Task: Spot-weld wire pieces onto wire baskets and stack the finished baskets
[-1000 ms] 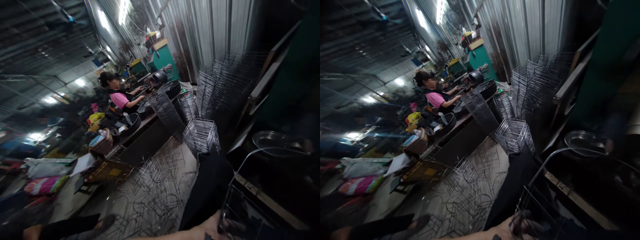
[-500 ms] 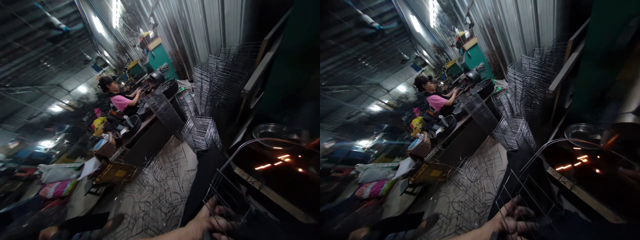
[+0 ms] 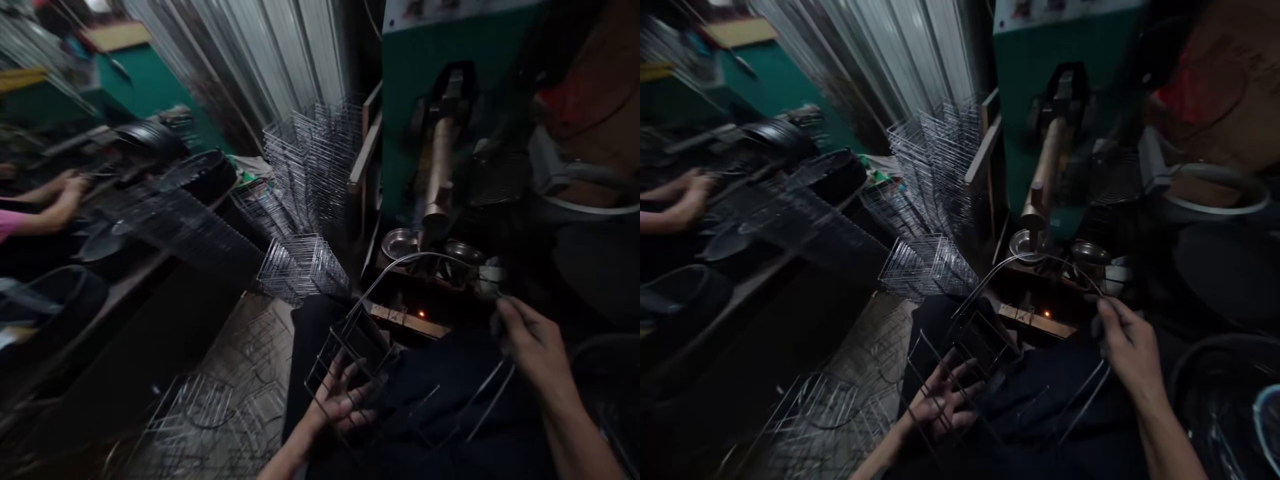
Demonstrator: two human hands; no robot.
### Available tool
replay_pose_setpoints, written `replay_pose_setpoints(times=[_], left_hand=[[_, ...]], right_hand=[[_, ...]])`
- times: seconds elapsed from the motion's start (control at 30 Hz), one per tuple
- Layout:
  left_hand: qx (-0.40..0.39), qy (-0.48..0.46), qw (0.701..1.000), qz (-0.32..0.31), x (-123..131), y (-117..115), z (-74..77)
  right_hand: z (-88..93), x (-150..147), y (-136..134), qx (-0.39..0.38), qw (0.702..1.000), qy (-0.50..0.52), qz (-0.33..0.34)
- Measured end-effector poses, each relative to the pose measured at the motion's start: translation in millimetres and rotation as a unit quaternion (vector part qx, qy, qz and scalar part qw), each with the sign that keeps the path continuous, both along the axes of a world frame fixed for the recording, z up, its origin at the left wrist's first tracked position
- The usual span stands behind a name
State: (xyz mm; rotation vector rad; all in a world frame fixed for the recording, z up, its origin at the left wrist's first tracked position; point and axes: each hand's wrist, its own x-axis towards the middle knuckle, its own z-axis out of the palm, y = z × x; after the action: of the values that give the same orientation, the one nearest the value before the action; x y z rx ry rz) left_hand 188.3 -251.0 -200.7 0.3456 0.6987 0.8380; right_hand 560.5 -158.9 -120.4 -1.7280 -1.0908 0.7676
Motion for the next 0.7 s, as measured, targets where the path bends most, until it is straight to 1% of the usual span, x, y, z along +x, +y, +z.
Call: replay_pose_setpoints(times=[0.07,0.13,0.23,0.3,0.4,0.5,0.57,0.6,0.67,0.7], left_hand=[[-0.008,-0.001,1.000,-0.026,7.4,9.0,12.2],[0.003,0.003,0.998,-0.058,13.5,15.9,26.5],[0.039,0.014,0.996,-0.080,16.0,24.4,47.2],[0.046,0.009,0.997,-0.068,14.1,29.1,58.0],[0.041,-0.035,0.998,-0.027,9.8,31.4,66.5],[0.059,-0.039,0.997,-0.007,3.9,22.7,64.3],[0.071,-0.016,0.997,0.003,-5.3,13.1,55.9],[0.070,-0.005,0.997,0.014,-12.2,9.4,48.8],[0.059,0.006,0.998,0.021,-28.0,8.5,27.8],[0.053,0.010,0.999,-0.004,-34.7,11.6,14.6]], right_hand=[[9.4,0.0,-7.9,-0.002,1.000,0.030,-0.009],[20.8,-1.0,-13.5,0.014,0.999,0.034,-0.016],[35.9,-3.7,-18.5,0.065,0.998,-0.014,-0.019],[39.8,-7.3,-20.1,0.109,0.992,-0.048,-0.030],[33.1,-17.4,-21.6,0.142,0.987,-0.060,-0.055],[19.8,-32.7,-24.7,0.166,0.981,-0.089,-0.056],[11.4,-42.3,-26.4,0.194,0.972,-0.121,-0.053],[6.9,-45.6,-26.5,0.210,0.968,-0.124,-0.061],[-3.1,-47.9,-25.8,0.215,0.968,-0.104,-0.079],[-8.4,-47.1,-26.1,0.214,0.968,-0.093,-0.089]])
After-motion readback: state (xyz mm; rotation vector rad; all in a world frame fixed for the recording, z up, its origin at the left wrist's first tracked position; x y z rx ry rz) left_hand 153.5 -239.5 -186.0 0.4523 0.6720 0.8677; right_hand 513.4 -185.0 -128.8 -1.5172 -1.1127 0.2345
